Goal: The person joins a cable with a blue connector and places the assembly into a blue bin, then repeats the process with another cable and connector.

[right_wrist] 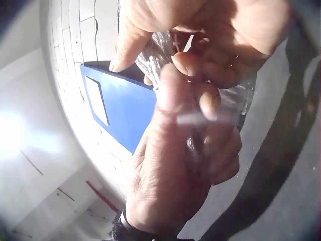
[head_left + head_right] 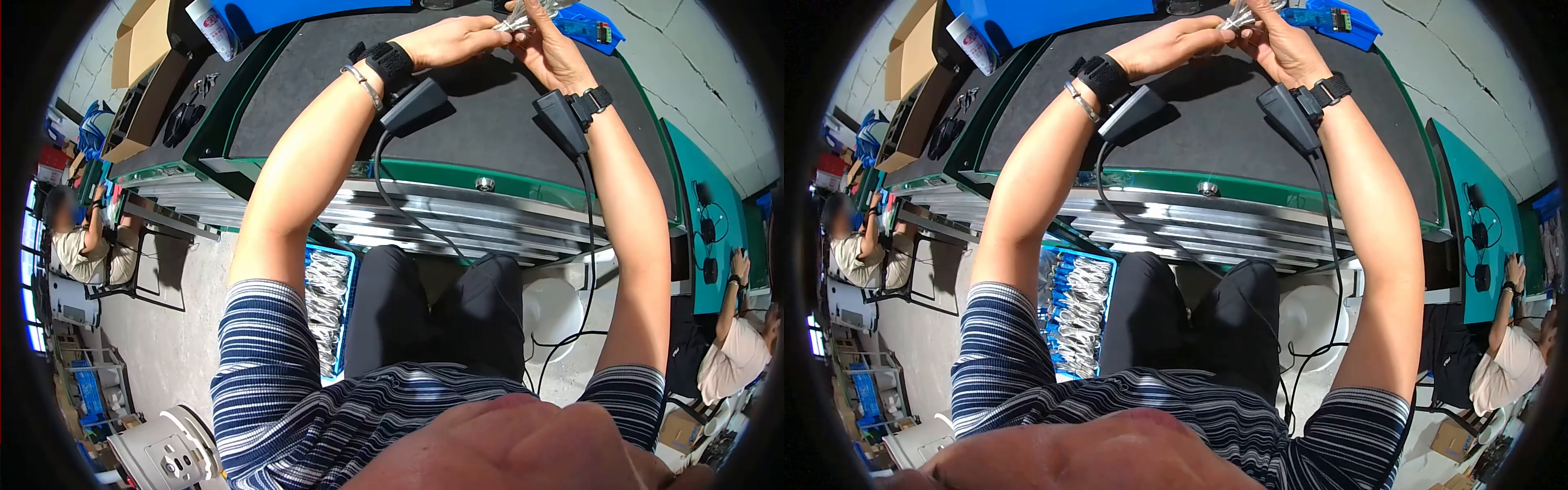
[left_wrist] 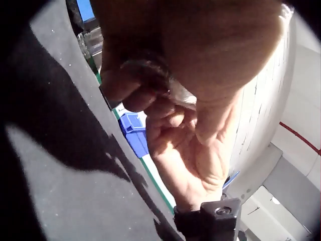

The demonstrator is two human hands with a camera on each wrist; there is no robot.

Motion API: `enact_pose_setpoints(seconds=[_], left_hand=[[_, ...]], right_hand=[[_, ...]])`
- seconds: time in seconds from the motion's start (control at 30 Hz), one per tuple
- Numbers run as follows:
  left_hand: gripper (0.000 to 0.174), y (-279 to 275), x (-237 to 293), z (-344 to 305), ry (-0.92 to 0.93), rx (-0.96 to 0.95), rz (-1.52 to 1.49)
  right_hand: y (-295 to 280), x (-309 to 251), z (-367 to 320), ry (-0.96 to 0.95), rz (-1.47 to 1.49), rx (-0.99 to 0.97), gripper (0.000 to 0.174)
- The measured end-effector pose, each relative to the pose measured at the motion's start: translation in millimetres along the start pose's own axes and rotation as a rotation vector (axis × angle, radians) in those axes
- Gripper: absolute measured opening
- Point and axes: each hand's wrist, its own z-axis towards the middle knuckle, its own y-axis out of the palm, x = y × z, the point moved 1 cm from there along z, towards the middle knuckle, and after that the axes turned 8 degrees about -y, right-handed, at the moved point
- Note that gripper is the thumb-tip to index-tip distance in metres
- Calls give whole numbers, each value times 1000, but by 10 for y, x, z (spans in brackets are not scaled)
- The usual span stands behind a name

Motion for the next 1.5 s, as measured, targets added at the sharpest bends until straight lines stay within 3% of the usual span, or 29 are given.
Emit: enact_pose_setpoints(seconds=[0.07, 0.13, 0.2, 0.23, 0.27, 0.37, 0.57, 0.63, 0.77, 0.87, 0.97, 1.03, 1.23, 1.37, 1.43, 1.5], left_hand=[[45, -44, 7, 32, 20, 29, 112], [45, -62, 46, 43, -90, 92, 433], [39, -55, 30, 60, -74, 112, 362], [32, -54, 27, 70, -57, 133, 294], [27, -62, 43, 68, -40, 153, 227], [39, -44, 28, 4, -47, 76, 121], [39, -77, 24, 59, -128, 19, -32], [40, -78, 61, 52, -72, 157, 212], [39, -90, 47, 38, -90, 222, 250], [37, -84, 75, 50, -98, 149, 279], [31, -108, 219, -42, -264, 45, 233], [25, -108, 213, -64, -310, -82, -47], [23, -69, 79, 3, -157, -220, -310], [19, -69, 185, -48, -241, -230, -330], [42, -63, 110, -40, -155, -156, -14], [46, -77, 211, -103, -123, -176, -31]], right_hand=[[-98, 40, 38, 11, -7, 12, 35], [-211, 71, 61, 25, -11, 24, 39], [-233, 89, 41, 235, -80, 10, 49], [-243, 85, 56, 305, -8, -114, 58], [-184, 86, 52, 306, -6, -114, 58], [87, 51, -13, 99, -59, 28, 54], [-133, 99, 50, 92, 42, 77, 45], [-99, 111, 38, 113, 52, 69, 45], [61, 153, 6, 101, 11, 16, 42], [63, 174, 23, 55, 7, -42, 36], [53, 208, 46, 32, 46, 50, 33], [58, 209, 56, 8, 54, 60, 32], [100, 137, 21, -2, 7, 78, 31], [16, 137, 49, -23, -11, 7, 31], [-21, 117, 53, -23, -68, 47, 31], [0, 79, 42, -46, -158, 78, 32]])
